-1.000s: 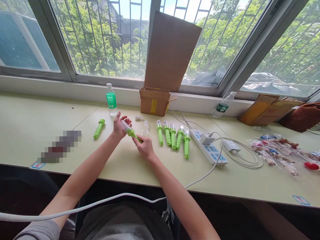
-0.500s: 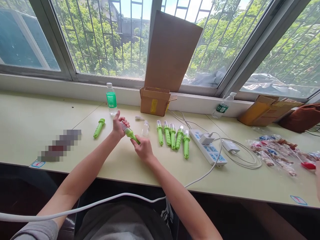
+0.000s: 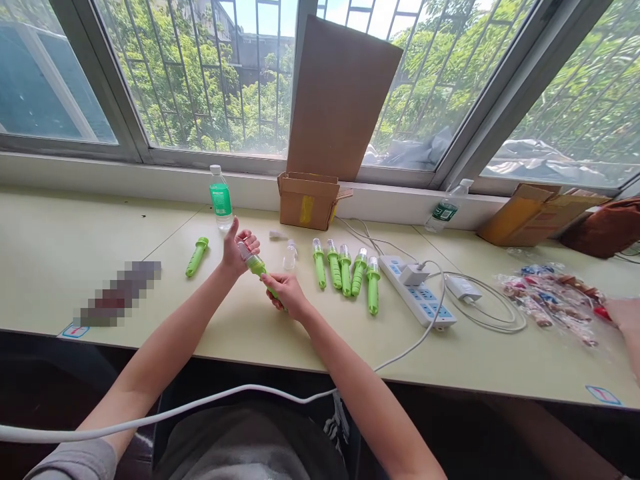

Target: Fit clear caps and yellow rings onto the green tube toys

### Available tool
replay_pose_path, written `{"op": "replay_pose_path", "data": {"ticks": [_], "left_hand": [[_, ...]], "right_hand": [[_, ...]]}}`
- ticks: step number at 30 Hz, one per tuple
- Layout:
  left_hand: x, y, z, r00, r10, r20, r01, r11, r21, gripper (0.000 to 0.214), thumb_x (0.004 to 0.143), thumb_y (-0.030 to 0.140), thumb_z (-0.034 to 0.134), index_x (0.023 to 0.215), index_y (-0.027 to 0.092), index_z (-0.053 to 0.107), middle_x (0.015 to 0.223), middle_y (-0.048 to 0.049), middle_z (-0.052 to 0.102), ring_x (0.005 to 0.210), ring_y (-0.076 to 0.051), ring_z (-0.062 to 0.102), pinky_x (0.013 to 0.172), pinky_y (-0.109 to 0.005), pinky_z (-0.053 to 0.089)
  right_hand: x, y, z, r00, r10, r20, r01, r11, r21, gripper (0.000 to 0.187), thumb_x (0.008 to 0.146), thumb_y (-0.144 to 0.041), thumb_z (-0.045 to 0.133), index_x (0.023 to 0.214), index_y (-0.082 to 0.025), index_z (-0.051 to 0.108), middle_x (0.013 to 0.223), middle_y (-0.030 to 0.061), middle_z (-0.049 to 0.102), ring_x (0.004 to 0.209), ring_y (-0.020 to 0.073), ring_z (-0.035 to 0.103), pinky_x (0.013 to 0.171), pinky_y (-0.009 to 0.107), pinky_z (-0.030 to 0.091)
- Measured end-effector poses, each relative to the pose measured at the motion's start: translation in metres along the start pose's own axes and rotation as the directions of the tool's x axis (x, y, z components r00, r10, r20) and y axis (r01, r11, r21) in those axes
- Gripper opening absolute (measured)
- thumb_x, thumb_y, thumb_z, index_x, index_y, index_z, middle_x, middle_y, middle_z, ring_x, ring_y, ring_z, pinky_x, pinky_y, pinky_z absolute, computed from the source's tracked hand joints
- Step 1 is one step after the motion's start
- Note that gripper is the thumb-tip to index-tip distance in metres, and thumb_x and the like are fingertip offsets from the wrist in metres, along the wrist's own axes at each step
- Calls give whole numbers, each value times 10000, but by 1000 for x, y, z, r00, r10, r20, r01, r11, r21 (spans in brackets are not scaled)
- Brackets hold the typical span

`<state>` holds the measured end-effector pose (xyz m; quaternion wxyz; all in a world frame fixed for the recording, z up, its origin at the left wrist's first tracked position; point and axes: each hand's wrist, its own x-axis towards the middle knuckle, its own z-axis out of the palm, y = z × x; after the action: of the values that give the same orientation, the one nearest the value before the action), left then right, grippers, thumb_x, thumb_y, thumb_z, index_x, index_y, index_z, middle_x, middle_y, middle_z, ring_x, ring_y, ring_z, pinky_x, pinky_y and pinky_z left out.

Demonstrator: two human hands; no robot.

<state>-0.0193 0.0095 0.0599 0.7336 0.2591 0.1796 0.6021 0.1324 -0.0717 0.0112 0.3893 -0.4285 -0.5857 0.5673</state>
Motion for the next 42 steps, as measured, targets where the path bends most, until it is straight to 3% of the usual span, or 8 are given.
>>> {"op": "replay_pose_path", "data": {"ticks": [4, 10, 13, 16, 22, 27, 36, 42], "left_hand": [[4, -3, -3, 992, 65, -108, -64, 998, 10, 543, 672, 685, 654, 597, 181, 464, 443, 49, 374, 384, -80, 412, 397, -221, 328], [5, -7, -3, 967, 75, -244, -80, 997, -9, 537, 695, 659, 639, 579, 191, 403, 442, 55, 363, 384, -78, 397, 433, -227, 350], [3, -5, -1, 958, 95, -272, -102, 995, -13, 541, 706, 655, 624, 566, 196, 373, 431, 60, 331, 374, -74, 370, 419, -224, 328], [2, -4, 0, 955, 85, -284, -86, 996, 9, 554, 700, 665, 620, 552, 198, 361, 424, 59, 318, 369, -73, 361, 401, -223, 307], [0, -8, 3, 963, 55, -265, -45, 998, 43, 576, 655, 671, 664, 527, 196, 364, 414, 57, 316, 364, -69, 361, 376, -221, 288], [-1, -6, 2, 984, 29, -176, -21, 999, 47, 592, 639, 683, 677, 509, 194, 369, 416, 57, 298, 362, -63, 350, 359, -219, 279], [0, -2, -1, 995, -4, -97, 6, 1000, 25, 610, 639, 720, 650, 501, 187, 387, 412, 53, 291, 360, -65, 339, 349, -216, 271], [-1, 1, -1, 1000, 23, -15, -23, 1000, 7, 586, 671, 729, 619, 546, 183, 444, 437, 47, 303, 387, -73, 350, 372, -220, 274]], "right_hand": [[3, 4, 5, 938, -307, -161, 218, 883, -415, 474, 859, -576, 495, 595, -183, 464, 505, -24, 411, 446, 83, 344, 461, 236, 249], [0, 8, 8, 829, -523, -199, 70, 450, -890, 290, 929, -427, 451, 884, -192, 614, 721, 40, 594, 590, 135, 452, 547, 253, 232], [0, 8, 9, 828, -541, -147, 85, 379, -921, 286, 948, -409, 424, 948, -185, 602, 761, 55, 607, 606, 141, 458, 549, 257, 220], [0, 8, 9, 845, -522, -112, 163, 452, -877, 279, 947, -394, 418, 854, -176, 565, 706, 34, 567, 573, 123, 410, 545, 253, 228], [-2, 6, 6, 900, -424, -104, 288, 756, -588, 349, 907, -447, 462, 680, -183, 448, 560, -38, 349, 509, 88, 278, 504, 241, 214], [0, 7, 5, 928, -364, -84, 312, 879, -360, 432, 869, -503, 506, 609, -185, 372, 550, -45, 280, 501, 74, 255, 480, 240, 186], [0, 6, 6, 988, -149, -25, 147, 986, -84, 441, 815, -569, 563, 633, -197, 412, 472, -66, 361, 349, 59, 291, 366, 224, 200], [3, 8, 6, 963, -259, -76, 238, 948, -212, 441, 817, -571, 560, 632, -191, 434, 479, -59, 363, 400, 63, 311, 406, 225, 227]]}}
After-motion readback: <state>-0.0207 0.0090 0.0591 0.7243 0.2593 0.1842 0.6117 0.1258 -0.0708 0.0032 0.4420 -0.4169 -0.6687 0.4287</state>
